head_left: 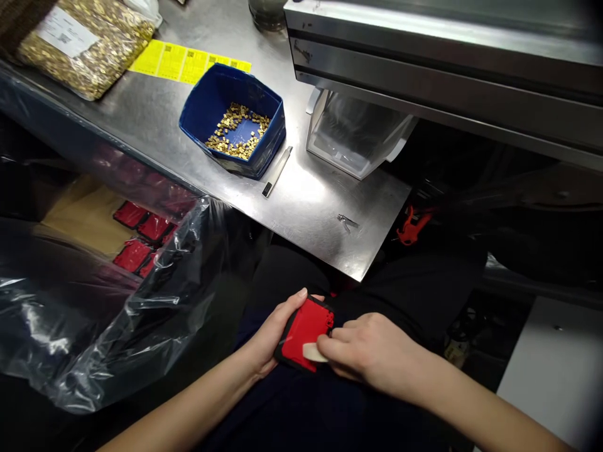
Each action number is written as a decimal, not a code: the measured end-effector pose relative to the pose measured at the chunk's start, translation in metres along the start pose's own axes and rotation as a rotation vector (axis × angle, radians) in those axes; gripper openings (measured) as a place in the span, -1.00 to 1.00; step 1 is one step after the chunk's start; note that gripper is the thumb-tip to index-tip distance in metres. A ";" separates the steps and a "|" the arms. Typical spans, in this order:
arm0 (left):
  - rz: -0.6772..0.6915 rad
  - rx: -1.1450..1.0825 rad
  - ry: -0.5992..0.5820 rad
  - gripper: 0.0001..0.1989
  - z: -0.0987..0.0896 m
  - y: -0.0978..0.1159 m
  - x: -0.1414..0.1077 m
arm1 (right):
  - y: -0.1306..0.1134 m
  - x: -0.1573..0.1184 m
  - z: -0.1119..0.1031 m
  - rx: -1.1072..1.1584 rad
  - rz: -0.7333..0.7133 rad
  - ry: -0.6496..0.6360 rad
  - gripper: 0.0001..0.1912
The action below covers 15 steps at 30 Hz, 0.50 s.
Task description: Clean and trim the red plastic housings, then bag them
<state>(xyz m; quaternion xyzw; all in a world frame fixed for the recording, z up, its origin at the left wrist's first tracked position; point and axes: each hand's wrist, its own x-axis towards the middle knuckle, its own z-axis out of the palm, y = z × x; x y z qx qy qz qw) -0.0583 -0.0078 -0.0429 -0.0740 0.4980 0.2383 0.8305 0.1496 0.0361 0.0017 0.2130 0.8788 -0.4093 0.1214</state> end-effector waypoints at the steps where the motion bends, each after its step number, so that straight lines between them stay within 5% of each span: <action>1: -0.012 -0.011 0.000 -0.46 0.000 0.000 0.001 | -0.001 0.000 0.002 0.009 -0.004 0.011 -0.78; 15: 0.012 -0.003 0.075 -0.45 0.001 0.000 0.002 | -0.001 -0.003 0.000 0.030 0.192 0.045 -0.87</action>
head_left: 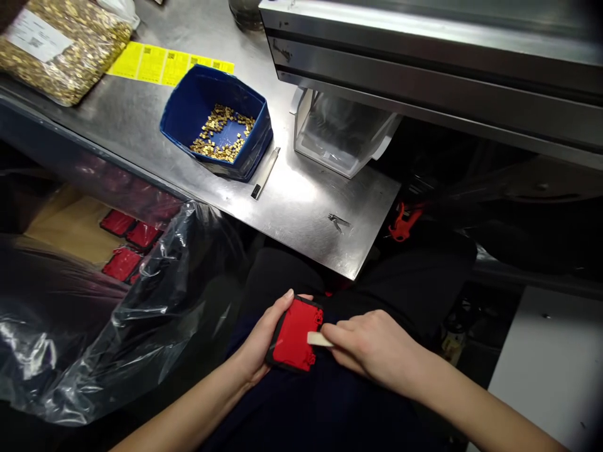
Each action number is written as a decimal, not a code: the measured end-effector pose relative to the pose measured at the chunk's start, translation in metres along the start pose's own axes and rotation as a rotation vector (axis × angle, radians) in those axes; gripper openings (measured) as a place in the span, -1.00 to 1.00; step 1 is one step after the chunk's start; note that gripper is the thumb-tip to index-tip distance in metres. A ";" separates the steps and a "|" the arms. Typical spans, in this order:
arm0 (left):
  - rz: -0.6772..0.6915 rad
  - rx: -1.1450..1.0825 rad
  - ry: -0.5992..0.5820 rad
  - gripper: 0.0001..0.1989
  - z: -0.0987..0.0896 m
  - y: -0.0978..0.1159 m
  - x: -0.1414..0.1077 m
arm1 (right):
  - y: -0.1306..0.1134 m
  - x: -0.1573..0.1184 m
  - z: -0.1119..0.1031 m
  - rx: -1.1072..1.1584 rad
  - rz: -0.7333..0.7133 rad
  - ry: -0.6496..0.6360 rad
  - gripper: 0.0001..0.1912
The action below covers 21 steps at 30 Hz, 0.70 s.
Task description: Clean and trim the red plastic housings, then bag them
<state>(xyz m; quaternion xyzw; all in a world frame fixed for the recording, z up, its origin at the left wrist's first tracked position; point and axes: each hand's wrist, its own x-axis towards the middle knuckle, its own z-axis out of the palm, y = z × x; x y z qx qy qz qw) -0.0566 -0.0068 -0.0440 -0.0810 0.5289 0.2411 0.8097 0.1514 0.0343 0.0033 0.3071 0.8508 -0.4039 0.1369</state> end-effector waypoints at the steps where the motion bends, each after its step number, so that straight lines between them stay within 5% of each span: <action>1: 0.003 0.002 0.009 -0.45 0.000 0.000 0.000 | 0.000 0.000 0.000 0.005 0.002 0.004 -0.86; 21: 0.004 0.056 -0.054 -0.34 0.001 0.003 0.002 | -0.007 -0.008 0.002 0.075 0.085 0.012 -0.82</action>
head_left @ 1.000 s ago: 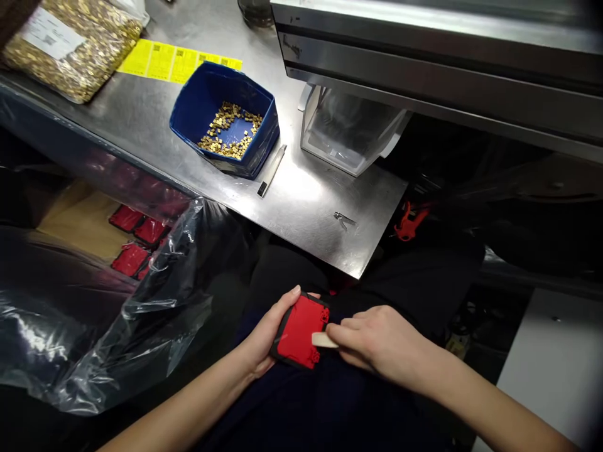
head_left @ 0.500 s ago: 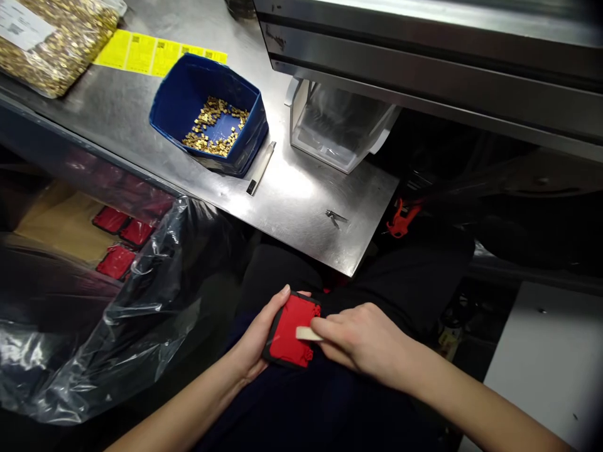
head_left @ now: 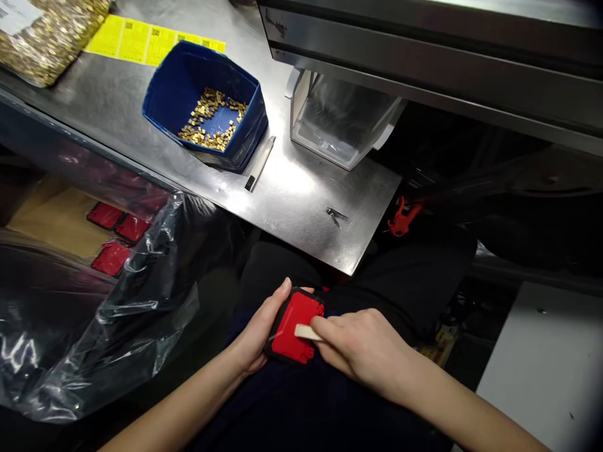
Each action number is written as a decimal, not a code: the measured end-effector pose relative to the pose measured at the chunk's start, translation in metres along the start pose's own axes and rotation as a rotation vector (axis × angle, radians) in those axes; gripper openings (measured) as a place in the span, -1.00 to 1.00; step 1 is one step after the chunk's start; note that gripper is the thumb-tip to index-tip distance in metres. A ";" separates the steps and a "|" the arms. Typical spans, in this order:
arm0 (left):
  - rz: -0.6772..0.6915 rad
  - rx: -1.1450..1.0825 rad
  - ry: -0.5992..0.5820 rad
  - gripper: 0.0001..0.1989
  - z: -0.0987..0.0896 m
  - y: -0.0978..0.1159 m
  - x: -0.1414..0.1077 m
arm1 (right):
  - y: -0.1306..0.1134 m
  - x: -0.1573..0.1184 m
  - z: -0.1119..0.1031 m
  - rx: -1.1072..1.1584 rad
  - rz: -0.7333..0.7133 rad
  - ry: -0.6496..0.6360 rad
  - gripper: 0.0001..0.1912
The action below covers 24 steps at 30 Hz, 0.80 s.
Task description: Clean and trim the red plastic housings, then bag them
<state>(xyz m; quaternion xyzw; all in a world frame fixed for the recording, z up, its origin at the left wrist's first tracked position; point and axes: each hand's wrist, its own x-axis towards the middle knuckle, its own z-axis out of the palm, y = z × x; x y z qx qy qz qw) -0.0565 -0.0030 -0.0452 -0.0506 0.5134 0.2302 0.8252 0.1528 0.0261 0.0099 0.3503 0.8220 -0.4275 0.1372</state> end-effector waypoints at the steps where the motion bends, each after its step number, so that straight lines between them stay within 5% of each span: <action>1: 0.003 -0.001 -0.010 -0.35 0.000 0.000 0.000 | 0.000 0.000 0.000 0.004 0.003 -0.007 -0.83; 7: 0.071 0.023 -0.021 -0.53 -0.003 0.000 -0.003 | -0.004 0.004 -0.003 0.011 0.052 -0.058 -0.86; 24: 0.036 -0.043 -0.029 -0.48 -0.011 -0.005 0.000 | -0.003 0.011 -0.012 0.019 0.104 -0.068 -0.86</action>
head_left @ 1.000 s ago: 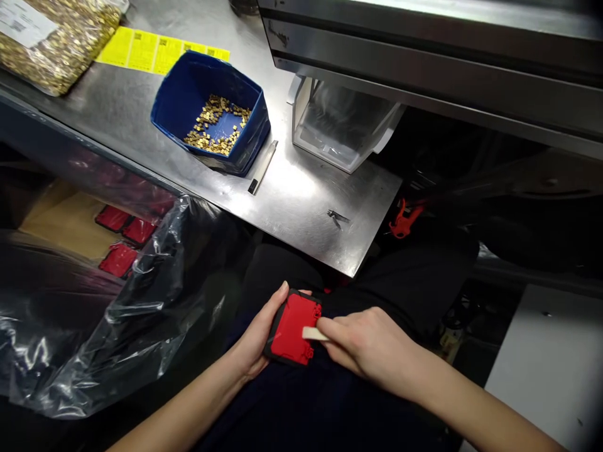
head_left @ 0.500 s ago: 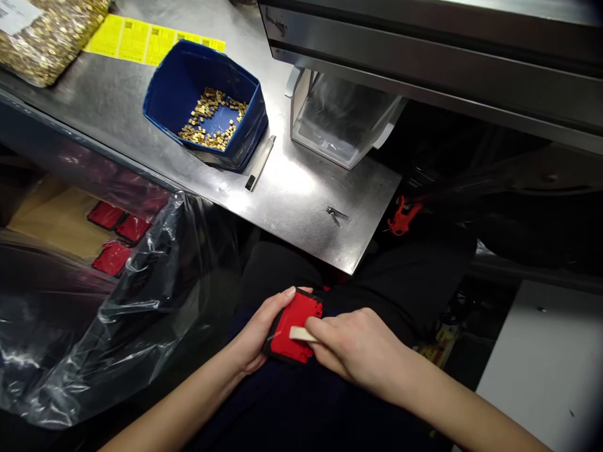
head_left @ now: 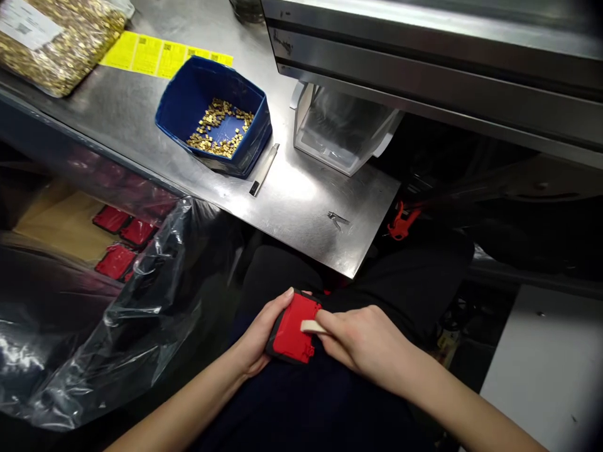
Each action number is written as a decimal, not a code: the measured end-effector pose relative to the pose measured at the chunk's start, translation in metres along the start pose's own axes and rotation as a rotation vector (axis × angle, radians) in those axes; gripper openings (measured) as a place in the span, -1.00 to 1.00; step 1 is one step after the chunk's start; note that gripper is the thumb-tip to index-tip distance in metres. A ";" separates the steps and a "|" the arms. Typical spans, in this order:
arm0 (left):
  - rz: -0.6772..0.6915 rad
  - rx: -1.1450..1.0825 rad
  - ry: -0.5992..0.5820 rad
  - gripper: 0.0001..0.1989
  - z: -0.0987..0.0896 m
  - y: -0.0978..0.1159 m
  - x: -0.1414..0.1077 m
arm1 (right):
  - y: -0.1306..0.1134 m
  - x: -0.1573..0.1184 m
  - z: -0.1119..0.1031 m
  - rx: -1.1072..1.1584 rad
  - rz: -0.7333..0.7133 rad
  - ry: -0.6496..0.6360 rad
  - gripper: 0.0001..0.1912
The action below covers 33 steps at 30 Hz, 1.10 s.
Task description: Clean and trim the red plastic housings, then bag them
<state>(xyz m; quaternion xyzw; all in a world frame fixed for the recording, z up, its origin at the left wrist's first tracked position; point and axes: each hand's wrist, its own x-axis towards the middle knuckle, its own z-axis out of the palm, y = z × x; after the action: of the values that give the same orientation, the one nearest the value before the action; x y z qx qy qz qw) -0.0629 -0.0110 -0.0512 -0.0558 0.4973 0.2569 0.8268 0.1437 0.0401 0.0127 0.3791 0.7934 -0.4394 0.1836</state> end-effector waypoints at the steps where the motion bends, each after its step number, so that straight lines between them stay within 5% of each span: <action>1: -0.004 -0.009 -0.012 -0.48 -0.001 -0.001 0.000 | -0.001 0.001 0.000 -0.015 -0.007 0.012 -0.83; 10: 0.005 -0.035 0.018 -0.47 -0.002 -0.003 0.001 | -0.017 -0.001 0.016 -0.118 0.104 0.073 -0.81; 33: -0.041 -0.040 -0.024 -0.37 -0.007 -0.003 0.002 | -0.023 -0.006 0.017 -0.064 0.059 0.076 -0.91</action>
<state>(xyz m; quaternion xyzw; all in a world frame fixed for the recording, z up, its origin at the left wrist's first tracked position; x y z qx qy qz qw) -0.0658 -0.0153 -0.0572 -0.0792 0.4810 0.2505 0.8364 0.1289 0.0161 0.0204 0.4127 0.8019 -0.3937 0.1781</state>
